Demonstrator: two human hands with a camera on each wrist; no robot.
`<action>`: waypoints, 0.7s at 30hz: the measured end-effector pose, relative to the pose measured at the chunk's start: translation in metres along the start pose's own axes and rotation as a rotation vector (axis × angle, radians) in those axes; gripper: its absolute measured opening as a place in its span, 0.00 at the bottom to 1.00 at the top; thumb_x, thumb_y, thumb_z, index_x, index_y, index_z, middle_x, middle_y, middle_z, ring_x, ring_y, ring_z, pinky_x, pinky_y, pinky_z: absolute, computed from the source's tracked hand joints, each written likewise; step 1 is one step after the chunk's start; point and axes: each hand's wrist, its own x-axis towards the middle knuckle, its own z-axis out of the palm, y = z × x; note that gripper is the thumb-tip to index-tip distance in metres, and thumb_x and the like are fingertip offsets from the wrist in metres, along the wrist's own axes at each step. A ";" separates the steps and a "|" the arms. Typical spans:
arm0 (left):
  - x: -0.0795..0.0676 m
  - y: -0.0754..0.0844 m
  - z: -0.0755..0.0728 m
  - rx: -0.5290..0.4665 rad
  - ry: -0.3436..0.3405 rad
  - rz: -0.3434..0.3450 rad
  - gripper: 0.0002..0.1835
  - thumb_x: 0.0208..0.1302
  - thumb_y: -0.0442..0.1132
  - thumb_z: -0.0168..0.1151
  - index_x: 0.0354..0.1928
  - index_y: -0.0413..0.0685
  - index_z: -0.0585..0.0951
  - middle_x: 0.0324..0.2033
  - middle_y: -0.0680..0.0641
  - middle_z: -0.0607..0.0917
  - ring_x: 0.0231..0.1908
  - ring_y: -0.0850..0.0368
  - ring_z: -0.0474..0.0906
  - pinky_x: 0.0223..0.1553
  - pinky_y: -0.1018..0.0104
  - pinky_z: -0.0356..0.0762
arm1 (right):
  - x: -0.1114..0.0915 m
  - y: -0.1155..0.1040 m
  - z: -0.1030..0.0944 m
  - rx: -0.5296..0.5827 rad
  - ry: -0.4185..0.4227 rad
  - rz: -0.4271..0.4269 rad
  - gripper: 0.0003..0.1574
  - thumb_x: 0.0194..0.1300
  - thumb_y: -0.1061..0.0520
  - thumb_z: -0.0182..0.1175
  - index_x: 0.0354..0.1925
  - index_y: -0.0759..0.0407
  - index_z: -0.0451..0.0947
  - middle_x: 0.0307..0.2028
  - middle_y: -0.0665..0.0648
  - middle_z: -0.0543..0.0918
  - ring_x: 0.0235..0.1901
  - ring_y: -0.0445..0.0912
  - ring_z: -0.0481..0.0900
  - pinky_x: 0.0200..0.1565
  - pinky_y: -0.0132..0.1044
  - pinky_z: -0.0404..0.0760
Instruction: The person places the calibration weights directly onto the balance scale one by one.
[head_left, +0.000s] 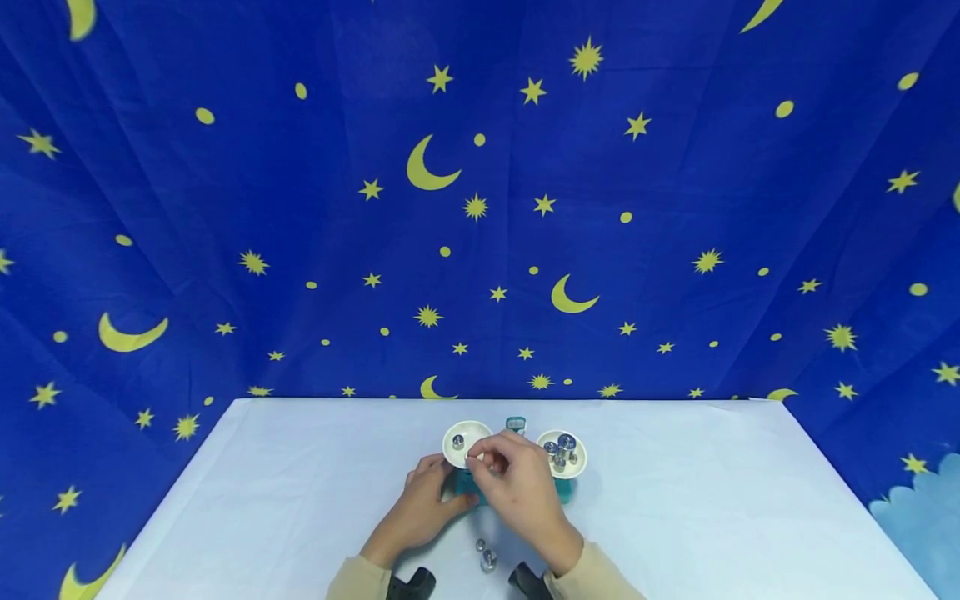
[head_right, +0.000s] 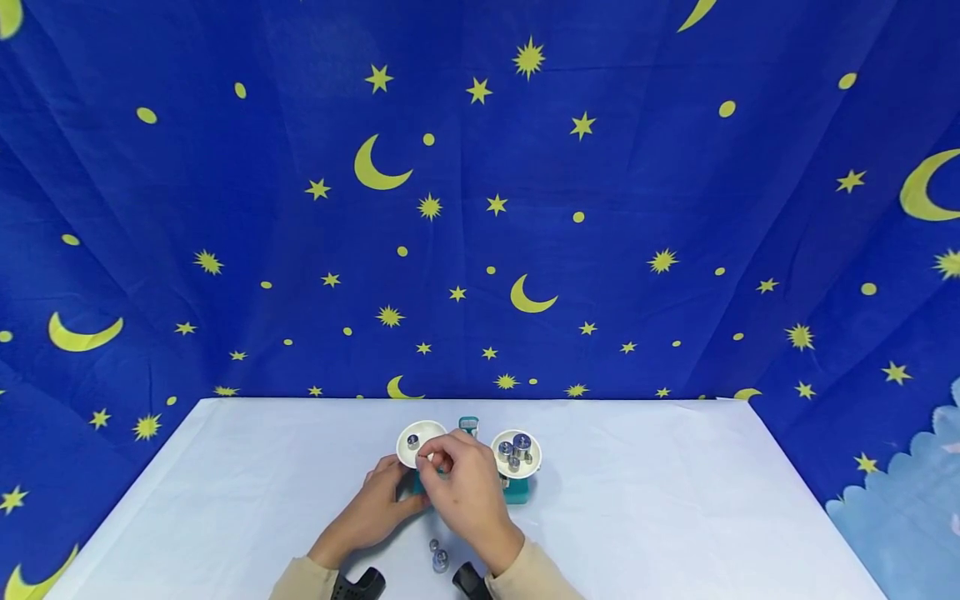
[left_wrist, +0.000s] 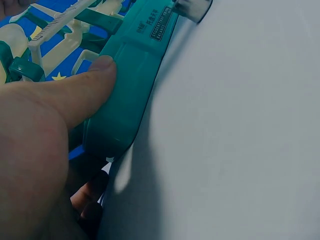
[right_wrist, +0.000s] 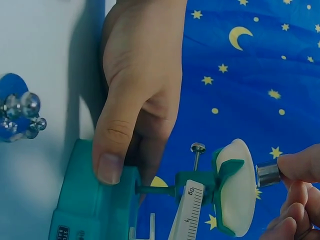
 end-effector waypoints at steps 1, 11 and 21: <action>0.000 0.000 0.000 -0.001 0.001 0.002 0.44 0.63 0.64 0.63 0.73 0.46 0.68 0.67 0.45 0.75 0.68 0.42 0.63 0.64 0.37 0.58 | 0.001 0.000 0.001 -0.006 0.002 -0.003 0.10 0.55 0.66 0.72 0.29 0.50 0.85 0.22 0.40 0.73 0.23 0.35 0.69 0.27 0.29 0.72; 0.000 0.000 0.000 0.006 0.003 0.007 0.44 0.63 0.63 0.64 0.74 0.45 0.67 0.68 0.45 0.74 0.69 0.42 0.62 0.65 0.37 0.56 | 0.007 -0.002 0.009 -0.059 -0.015 -0.002 0.08 0.54 0.66 0.71 0.29 0.52 0.86 0.22 0.41 0.73 0.23 0.34 0.69 0.27 0.29 0.71; 0.000 -0.001 0.000 0.022 0.006 0.018 0.44 0.64 0.62 0.64 0.74 0.44 0.67 0.68 0.45 0.74 0.69 0.42 0.62 0.65 0.36 0.57 | 0.010 -0.003 0.012 -0.102 -0.030 0.015 0.07 0.56 0.65 0.70 0.28 0.53 0.85 0.22 0.42 0.74 0.21 0.34 0.67 0.25 0.29 0.70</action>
